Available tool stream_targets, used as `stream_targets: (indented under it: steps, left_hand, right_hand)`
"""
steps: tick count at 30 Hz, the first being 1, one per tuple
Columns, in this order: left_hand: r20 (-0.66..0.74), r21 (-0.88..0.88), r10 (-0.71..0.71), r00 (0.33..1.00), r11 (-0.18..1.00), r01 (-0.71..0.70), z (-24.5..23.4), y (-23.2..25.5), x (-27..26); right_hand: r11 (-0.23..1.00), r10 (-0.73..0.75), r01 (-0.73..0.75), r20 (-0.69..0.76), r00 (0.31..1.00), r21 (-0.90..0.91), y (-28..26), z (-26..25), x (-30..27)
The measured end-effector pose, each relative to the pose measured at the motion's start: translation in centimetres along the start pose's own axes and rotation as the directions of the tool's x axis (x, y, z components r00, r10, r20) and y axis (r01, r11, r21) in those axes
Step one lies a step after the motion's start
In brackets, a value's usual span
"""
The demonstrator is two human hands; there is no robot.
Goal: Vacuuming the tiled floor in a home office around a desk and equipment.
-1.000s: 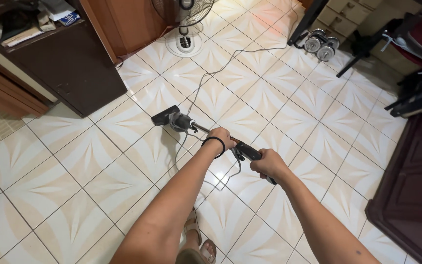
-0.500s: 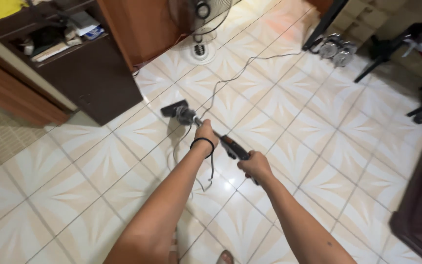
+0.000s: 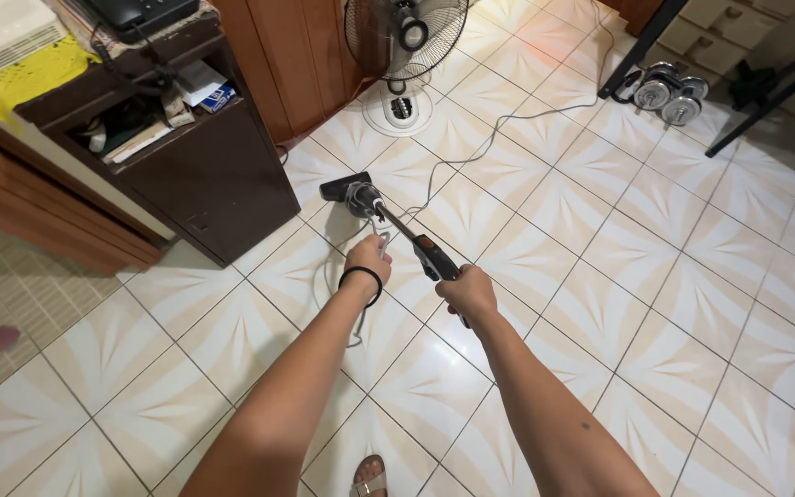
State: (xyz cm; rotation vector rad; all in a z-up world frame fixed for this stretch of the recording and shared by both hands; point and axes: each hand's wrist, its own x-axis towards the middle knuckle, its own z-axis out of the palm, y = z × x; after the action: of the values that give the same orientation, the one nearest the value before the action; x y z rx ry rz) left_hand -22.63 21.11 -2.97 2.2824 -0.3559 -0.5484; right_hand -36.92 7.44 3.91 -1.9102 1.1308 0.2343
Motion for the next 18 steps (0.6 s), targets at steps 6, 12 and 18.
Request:
stream_targets:
  steps: [6,12,18]
  left_hand:
    - [-0.005,-0.124,0.012,1.000,0.992,-0.013,1.3,0.7,1.6]
    - [0.007,-0.147,0.135,0.991,0.980,-0.132,3.8,2.9,1.9]
    - [0.059,-0.195,0.085,0.995,0.978,-0.072,2.8,3.3,0.8]
  right_hand:
    - [1.000,-0.006,0.006,-0.055,0.998,-0.004,3.4,-0.2,-1.9]
    - [0.994,0.103,-0.105,-0.090,0.991,-0.015,6.4,-2.4,-6.0]
    - [0.997,0.071,-0.073,-0.139,0.988,-0.004,6.1,-2.0,-3.2]
